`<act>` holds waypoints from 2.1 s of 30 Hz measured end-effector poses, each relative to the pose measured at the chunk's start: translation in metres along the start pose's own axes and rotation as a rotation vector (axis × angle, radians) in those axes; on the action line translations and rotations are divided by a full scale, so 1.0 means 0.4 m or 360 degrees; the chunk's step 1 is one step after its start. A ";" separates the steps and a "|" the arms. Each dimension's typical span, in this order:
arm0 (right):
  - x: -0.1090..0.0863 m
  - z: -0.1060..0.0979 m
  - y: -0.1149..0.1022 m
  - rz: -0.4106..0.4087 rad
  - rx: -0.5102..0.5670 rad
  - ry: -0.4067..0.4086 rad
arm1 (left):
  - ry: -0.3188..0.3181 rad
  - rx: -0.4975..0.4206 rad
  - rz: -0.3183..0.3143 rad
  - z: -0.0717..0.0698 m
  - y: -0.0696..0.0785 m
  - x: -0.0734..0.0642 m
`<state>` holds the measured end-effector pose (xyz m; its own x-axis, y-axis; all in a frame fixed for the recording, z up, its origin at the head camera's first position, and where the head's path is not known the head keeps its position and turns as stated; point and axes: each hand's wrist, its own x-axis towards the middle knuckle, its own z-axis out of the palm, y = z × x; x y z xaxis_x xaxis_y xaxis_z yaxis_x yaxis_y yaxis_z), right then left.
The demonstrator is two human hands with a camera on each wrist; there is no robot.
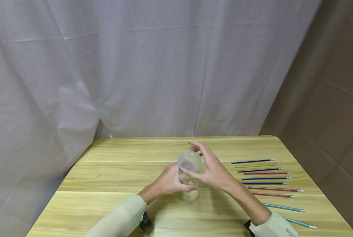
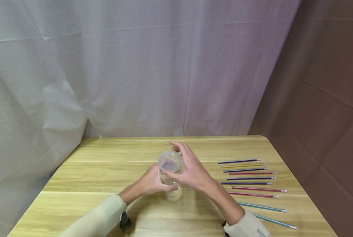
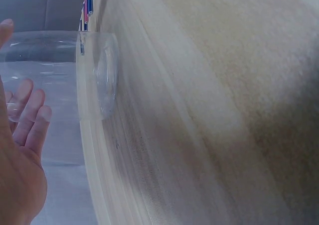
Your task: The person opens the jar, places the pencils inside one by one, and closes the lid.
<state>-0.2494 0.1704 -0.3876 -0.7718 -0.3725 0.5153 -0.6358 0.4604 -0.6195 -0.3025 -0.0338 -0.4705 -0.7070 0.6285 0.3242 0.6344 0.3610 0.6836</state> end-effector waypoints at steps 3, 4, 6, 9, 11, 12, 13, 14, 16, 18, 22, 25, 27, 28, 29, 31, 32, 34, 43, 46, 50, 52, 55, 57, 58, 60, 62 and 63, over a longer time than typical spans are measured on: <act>0.000 -0.001 0.000 -0.0013 0.0040 -0.0037 | 0.0001 -0.0019 0.0004 -0.001 0.000 -0.001; -0.001 -0.002 -0.001 -0.0017 0.0057 -0.0061 | 0.0000 -0.0028 0.0002 0.000 -0.001 0.000; -0.001 -0.003 -0.001 -0.0035 0.0095 -0.0110 | -0.0002 -0.0042 -0.0012 0.000 -0.001 0.000; -0.002 -0.004 -0.002 -0.0044 0.0105 -0.0141 | -0.0009 -0.0042 -0.0023 -0.001 -0.001 0.002; -0.003 -0.002 -0.002 -0.0029 0.0081 -0.0113 | -0.0012 -0.0022 -0.0032 -0.002 0.002 0.003; -0.003 -0.001 -0.001 -0.0016 0.0066 -0.0094 | -0.0014 -0.0013 -0.0033 -0.002 0.002 0.003; -0.003 -0.001 -0.001 0.0003 0.0053 -0.0075 | -0.0015 -0.0006 -0.0032 -0.002 0.002 0.003; -0.003 0.000 -0.001 0.0025 0.0045 -0.0059 | -0.0014 0.0003 -0.0031 -0.002 0.002 0.003; -0.003 0.001 0.000 0.0051 0.0040 -0.0035 | -0.0013 0.0006 -0.0035 -0.003 0.002 0.003; -0.003 0.000 0.000 0.0056 0.0055 -0.0046 | -0.0012 -0.0004 -0.0036 -0.002 0.002 0.002; -0.005 -0.001 0.002 -0.0001 0.0132 -0.0131 | -0.0013 -0.0033 -0.0045 -0.002 0.003 0.001; -0.006 0.000 0.003 -0.0039 0.0144 -0.0172 | -0.0015 -0.0044 -0.0047 -0.002 0.004 0.001; -0.006 0.001 0.002 -0.0040 0.0108 -0.0146 | -0.0019 -0.0039 -0.0044 -0.002 0.004 0.000; -0.005 0.002 0.002 -0.0036 0.0080 -0.0118 | -0.0020 -0.0032 -0.0042 -0.002 0.004 0.000; -0.005 0.003 0.003 -0.0030 0.0052 -0.0086 | -0.0019 -0.0026 -0.0041 -0.002 0.004 0.000; -0.003 0.005 0.006 -0.0033 0.0006 -0.0019 | -0.0016 -0.0013 -0.0032 -0.002 0.003 0.000; -0.002 0.006 0.006 -0.0035 -0.0007 0.0008 | -0.0014 -0.0008 -0.0028 -0.001 0.003 0.000; -0.001 0.006 0.008 -0.0050 -0.0017 0.0040 | -0.0011 -0.0005 -0.0021 -0.001 0.002 0.001; 0.007 -0.003 0.004 -0.0108 0.0057 0.0023 | -0.0008 -0.0026 -0.0035 -0.002 0.005 0.000; 0.009 -0.013 -0.002 -0.0113 0.0086 0.0032 | -0.0006 -0.0021 -0.0045 -0.003 0.006 0.000; 0.007 -0.034 -0.005 -0.0111 0.0105 0.0059 | 0.0004 -0.0002 -0.0046 -0.004 0.005 0.001; 0.002 -0.047 -0.002 -0.0114 0.0093 0.0081 | 0.0015 0.0018 -0.0045 -0.003 0.004 0.001; -0.011 -0.068 0.004 -0.0101 0.0080 0.0122 | 0.0026 0.0023 -0.0043 -0.001 0.004 0.002; -0.023 -0.082 0.007 -0.0080 0.0074 0.0153 | 0.0028 0.0017 -0.0044 0.001 0.004 0.002; -0.031 -0.088 0.009 -0.0065 0.0074 0.0168 | 0.0027 0.0007 -0.0044 0.001 0.005 0.003; -0.048 -0.100 0.012 -0.0029 0.0068 0.0201 | 0.0026 -0.0012 -0.0045 0.002 0.005 0.003; -0.067 -0.109 0.016 0.0003 0.0062 0.0232 | 0.0030 -0.0023 -0.0045 0.003 0.005 0.002; -0.077 -0.113 0.018 0.0013 0.0052 0.0245 | 0.0032 -0.0028 -0.0048 0.003 0.005 0.002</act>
<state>-0.2301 0.2217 -0.3811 -0.7686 -0.2397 0.5932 -0.6312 0.4356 -0.6418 -0.3014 -0.0319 -0.4697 -0.7322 0.6032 0.3161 0.6070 0.3676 0.7046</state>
